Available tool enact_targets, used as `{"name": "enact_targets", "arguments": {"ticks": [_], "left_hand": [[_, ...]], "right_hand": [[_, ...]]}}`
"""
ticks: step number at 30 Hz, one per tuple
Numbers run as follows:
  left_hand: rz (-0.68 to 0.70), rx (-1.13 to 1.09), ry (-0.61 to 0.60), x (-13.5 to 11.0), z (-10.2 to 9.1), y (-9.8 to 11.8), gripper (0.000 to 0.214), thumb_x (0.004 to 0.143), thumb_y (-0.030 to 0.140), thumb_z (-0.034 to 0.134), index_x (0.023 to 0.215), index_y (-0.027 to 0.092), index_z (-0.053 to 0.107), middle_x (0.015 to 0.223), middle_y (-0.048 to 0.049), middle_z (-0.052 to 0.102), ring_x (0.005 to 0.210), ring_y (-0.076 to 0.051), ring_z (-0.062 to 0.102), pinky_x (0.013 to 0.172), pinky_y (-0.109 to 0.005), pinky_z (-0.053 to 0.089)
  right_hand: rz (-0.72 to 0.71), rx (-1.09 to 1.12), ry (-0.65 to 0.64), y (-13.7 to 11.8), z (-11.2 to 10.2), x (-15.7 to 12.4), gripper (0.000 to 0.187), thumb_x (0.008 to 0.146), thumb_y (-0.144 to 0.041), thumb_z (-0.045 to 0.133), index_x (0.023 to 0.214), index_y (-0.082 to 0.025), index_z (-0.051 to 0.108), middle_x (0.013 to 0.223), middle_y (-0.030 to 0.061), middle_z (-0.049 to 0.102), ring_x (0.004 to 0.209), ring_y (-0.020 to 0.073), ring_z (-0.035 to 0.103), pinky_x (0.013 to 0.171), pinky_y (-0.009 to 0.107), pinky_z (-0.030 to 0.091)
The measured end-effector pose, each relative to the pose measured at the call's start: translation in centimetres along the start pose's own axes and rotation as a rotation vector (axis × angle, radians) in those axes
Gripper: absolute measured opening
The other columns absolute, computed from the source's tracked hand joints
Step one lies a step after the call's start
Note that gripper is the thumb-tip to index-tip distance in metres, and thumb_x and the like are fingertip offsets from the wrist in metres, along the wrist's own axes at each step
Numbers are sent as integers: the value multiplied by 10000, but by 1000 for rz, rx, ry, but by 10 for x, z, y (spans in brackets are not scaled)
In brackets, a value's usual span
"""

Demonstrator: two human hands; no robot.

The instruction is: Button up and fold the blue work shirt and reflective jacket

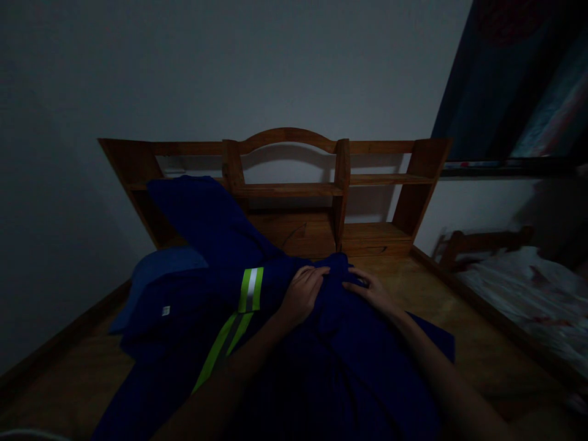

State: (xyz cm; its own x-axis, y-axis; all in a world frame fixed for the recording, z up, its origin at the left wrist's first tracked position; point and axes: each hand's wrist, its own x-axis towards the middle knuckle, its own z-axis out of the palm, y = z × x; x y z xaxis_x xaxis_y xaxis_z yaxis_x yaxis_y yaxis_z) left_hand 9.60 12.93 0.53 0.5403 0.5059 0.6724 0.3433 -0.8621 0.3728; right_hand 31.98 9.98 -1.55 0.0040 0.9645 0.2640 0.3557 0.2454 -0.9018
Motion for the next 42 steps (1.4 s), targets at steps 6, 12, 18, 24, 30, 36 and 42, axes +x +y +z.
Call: {"name": "enact_targets", "arguments": {"ticks": [6, 12, 18, 24, 30, 36, 42], "left_hand": [[-1, -22, -2, -3, -7, 4, 368, 918, 335, 372, 1246, 200, 472, 1156, -72, 621, 1041, -193, 557, 942, -388, 357], [32, 155, 2, 0, 5, 5, 321, 909, 335, 449, 1196, 209, 519, 1151, -56, 620, 1048, -180, 559, 920, -356, 379], [111, 257, -69, 1, 8, -2, 299, 938, 280, 404, 1214, 229, 509, 1205, -29, 586, 1070, -165, 549, 865, -327, 430], [154, 190, -107, -5, 10, -7, 310, 949, 229, 358, 1215, 183, 509, 1201, -53, 569, 1102, -151, 524, 950, -300, 437], [151, 156, -117, -3, 8, -7, 274, 939, 224, 384, 1149, 159, 546, 1103, -60, 588, 1057, -160, 515, 955, -306, 436], [141, 167, -87, 0, 11, -2, 237, 939, 203, 375, 1096, 152, 545, 1039, -68, 584, 1014, -177, 518, 930, -344, 445], [121, 191, -61, 1, 10, 0, 207, 934, 201, 385, 1067, 159, 538, 1006, -68, 583, 976, -187, 527, 884, -359, 460]], "right_hand": [[21, -66, 69, 1, 1, 1, 405, 717, -462, 652, 1046, -226, 642, 1040, 27, 649, 952, 215, 606, 823, 341, 489], [-47, -64, -14, -8, 4, 0, 310, 770, -457, 608, 917, -192, 672, 938, 17, 661, 889, 190, 597, 801, 300, 458], [-68, -58, -54, -14, 6, -2, 275, 776, -428, 612, 864, -178, 685, 862, 6, 659, 816, 159, 581, 769, 259, 430], [-55, -17, -86, -14, 7, -4, 274, 775, -422, 614, 883, -183, 695, 858, 7, 667, 774, 155, 584, 707, 254, 440], [-167, -116, -100, -19, 10, -5, 259, 824, -406, 563, 881, -192, 698, 857, 3, 674, 806, 162, 593, 762, 267, 439], [-266, -193, 33, -17, 15, -6, 208, 835, -371, 567, 908, -197, 654, 912, 1, 663, 868, 168, 597, 826, 270, 435], [-293, -231, 11, -17, 18, -8, 229, 862, -360, 539, 1001, -219, 655, 968, 5, 665, 903, 173, 609, 844, 276, 445]]}}
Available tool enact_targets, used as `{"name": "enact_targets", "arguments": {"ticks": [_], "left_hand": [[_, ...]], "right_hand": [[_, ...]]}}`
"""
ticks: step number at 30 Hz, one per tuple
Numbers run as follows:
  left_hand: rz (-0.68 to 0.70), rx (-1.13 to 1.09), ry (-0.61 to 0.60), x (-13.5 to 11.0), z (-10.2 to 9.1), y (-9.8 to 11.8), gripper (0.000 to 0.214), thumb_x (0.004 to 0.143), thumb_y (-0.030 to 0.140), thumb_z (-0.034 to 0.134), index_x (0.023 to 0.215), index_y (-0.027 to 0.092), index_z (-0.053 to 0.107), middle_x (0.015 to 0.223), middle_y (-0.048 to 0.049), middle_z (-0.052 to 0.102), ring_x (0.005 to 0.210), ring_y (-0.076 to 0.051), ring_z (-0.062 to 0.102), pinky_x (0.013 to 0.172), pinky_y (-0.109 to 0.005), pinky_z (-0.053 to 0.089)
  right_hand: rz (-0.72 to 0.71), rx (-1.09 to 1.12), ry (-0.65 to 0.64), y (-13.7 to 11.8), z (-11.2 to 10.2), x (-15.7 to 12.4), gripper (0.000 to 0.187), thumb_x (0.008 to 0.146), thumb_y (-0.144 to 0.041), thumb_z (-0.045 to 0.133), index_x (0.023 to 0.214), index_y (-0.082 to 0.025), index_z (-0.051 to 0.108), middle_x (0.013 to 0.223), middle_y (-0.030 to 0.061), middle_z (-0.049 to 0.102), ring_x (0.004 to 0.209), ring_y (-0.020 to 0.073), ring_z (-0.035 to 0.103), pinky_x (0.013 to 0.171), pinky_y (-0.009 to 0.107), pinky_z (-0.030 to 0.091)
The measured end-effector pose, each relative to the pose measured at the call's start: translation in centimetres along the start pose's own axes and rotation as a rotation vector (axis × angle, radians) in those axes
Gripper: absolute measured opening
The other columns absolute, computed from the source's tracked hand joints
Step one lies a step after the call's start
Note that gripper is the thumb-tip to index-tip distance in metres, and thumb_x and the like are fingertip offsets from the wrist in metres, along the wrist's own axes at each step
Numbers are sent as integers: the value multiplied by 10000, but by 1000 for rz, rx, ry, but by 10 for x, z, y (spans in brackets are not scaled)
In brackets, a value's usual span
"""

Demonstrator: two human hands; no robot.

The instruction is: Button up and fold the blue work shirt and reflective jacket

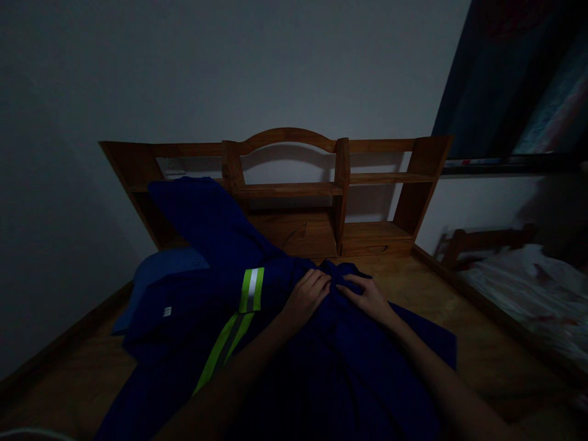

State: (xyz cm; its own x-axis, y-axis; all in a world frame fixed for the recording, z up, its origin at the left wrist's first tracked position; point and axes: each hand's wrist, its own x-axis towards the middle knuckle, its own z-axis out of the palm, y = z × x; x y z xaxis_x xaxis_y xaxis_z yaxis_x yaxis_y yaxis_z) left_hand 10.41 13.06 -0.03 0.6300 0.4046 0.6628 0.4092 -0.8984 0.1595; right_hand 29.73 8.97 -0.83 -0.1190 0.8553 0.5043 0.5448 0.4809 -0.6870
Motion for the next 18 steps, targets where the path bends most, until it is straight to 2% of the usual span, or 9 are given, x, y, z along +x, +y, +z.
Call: {"name": "enact_targets", "arguments": {"ticks": [5, 10, 18], "left_hand": [[38, 46, 0, 0, 0, 0, 191, 927, 202, 397, 1044, 162, 543, 976, -66, 592, 954, -189, 536, 880, -365, 459], [15, 92, -1, 0, 4, 0, 201, 921, 197, 404, 1062, 147, 537, 964, -71, 587, 949, -190, 529, 867, -358, 458], [70, 83, -81, 1, -1, 0, 204, 926, 197, 394, 1049, 152, 551, 936, -60, 584, 919, -178, 532, 823, -330, 466]], "right_hand": [[0, -32, -11, -4, -1, -1, 216, 874, -368, 525, 965, -227, 660, 917, -14, 669, 853, 163, 612, 802, 263, 449], [19, -54, 12, -5, -1, -2, 228, 862, -400, 537, 942, -224, 659, 929, -12, 675, 868, 176, 615, 800, 269, 450], [29, -91, 32, 0, 2, -2, 261, 887, -411, 490, 927, -224, 667, 931, -4, 679, 854, 178, 622, 775, 270, 452]]}}
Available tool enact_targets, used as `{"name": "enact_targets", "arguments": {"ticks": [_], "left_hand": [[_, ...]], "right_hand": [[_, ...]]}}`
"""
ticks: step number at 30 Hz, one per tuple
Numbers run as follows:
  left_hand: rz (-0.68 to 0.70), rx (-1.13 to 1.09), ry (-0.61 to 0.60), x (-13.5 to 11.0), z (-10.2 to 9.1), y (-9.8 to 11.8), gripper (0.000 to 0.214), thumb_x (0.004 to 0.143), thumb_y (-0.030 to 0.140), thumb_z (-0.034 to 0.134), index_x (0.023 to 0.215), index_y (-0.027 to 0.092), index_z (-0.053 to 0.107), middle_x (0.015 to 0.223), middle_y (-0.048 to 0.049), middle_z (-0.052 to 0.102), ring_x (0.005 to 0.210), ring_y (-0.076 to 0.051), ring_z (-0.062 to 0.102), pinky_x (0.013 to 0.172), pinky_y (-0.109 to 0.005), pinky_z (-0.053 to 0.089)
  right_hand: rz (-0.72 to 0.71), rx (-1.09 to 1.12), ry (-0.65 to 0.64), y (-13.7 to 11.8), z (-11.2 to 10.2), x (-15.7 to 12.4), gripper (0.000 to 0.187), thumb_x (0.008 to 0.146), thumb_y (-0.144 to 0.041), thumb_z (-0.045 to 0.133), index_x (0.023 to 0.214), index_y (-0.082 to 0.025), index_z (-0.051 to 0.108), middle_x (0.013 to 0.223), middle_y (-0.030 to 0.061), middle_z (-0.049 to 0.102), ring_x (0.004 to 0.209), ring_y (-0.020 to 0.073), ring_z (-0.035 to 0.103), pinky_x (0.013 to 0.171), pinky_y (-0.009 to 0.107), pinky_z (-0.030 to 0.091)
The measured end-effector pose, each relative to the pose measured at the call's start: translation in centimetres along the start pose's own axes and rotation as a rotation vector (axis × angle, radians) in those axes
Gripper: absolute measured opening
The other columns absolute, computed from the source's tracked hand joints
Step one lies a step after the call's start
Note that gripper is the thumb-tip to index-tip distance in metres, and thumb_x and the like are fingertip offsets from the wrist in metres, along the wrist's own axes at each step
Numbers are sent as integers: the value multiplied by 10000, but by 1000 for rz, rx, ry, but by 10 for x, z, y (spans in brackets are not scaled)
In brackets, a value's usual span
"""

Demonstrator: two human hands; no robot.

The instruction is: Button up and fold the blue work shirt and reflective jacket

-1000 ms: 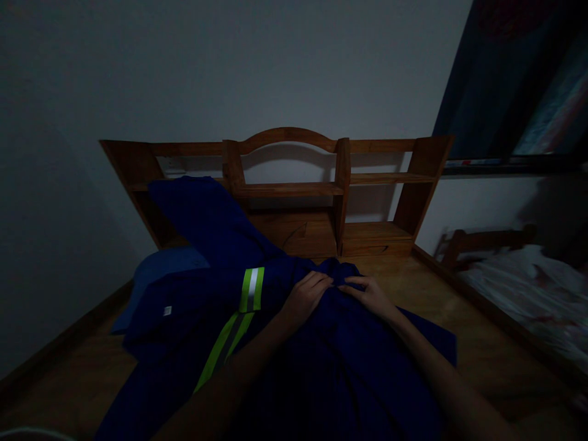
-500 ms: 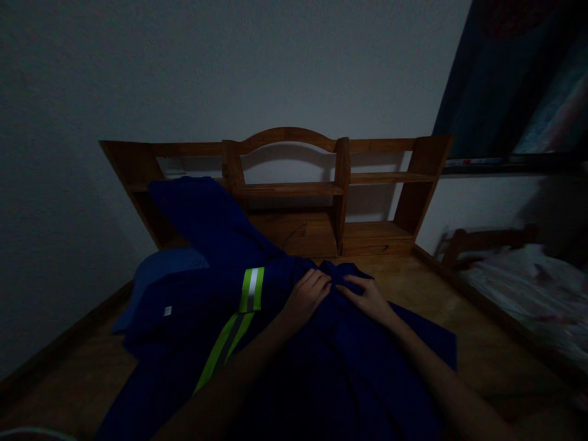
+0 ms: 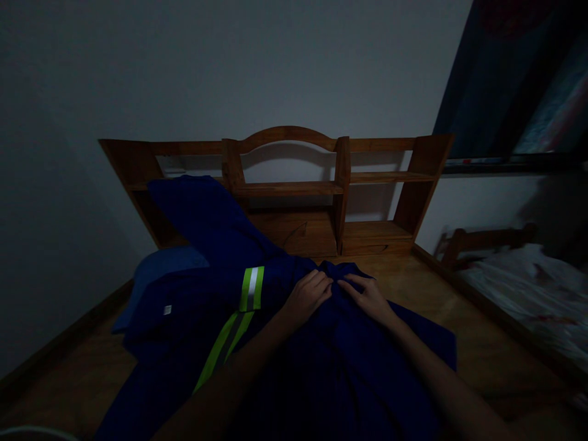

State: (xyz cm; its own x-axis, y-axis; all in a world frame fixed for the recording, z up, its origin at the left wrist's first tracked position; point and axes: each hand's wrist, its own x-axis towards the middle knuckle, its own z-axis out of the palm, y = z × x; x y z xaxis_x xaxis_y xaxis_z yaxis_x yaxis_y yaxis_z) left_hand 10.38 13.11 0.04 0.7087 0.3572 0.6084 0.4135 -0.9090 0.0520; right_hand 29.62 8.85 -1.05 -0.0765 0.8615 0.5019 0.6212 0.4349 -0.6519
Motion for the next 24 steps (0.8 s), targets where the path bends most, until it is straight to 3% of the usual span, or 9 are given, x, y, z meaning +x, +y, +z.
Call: {"name": "enact_targets", "arguments": {"ticks": [7, 14, 18, 24], "left_hand": [[62, 6, -16, -1, 4, -2, 190, 931, 212, 389, 941, 151, 568, 857, -47, 578, 855, -166, 534, 787, -311, 466], [-18, -39, 19, -3, 5, -1, 173, 920, 226, 421, 1007, 148, 550, 924, -61, 581, 918, -174, 538, 830, -320, 469], [-39, -47, 41, -3, 5, 0, 185, 920, 229, 416, 1022, 153, 549, 940, -66, 585, 936, -183, 540, 862, -341, 465], [-81, -44, 39, -2, 5, 1, 318, 916, 240, 420, 1219, 165, 482, 982, -77, 568, 966, -194, 533, 869, -354, 470]], "right_hand": [[4, -35, -4, 3, 2, -1, 274, 895, -408, 469, 955, -225, 664, 930, 3, 686, 850, 192, 632, 782, 278, 461], [-28, -157, -28, 8, 4, -5, 313, 895, -395, 461, 1098, -231, 633, 994, 25, 682, 872, 206, 643, 788, 294, 466], [-30, -226, -67, 5, 4, -7, 333, 888, -394, 461, 1140, -229, 604, 941, 31, 690, 764, 202, 654, 687, 281, 468], [-49, -342, -65, 4, 5, -6, 293, 914, -386, 403, 932, -224, 646, 672, 23, 661, 577, 185, 622, 538, 262, 380]]}}
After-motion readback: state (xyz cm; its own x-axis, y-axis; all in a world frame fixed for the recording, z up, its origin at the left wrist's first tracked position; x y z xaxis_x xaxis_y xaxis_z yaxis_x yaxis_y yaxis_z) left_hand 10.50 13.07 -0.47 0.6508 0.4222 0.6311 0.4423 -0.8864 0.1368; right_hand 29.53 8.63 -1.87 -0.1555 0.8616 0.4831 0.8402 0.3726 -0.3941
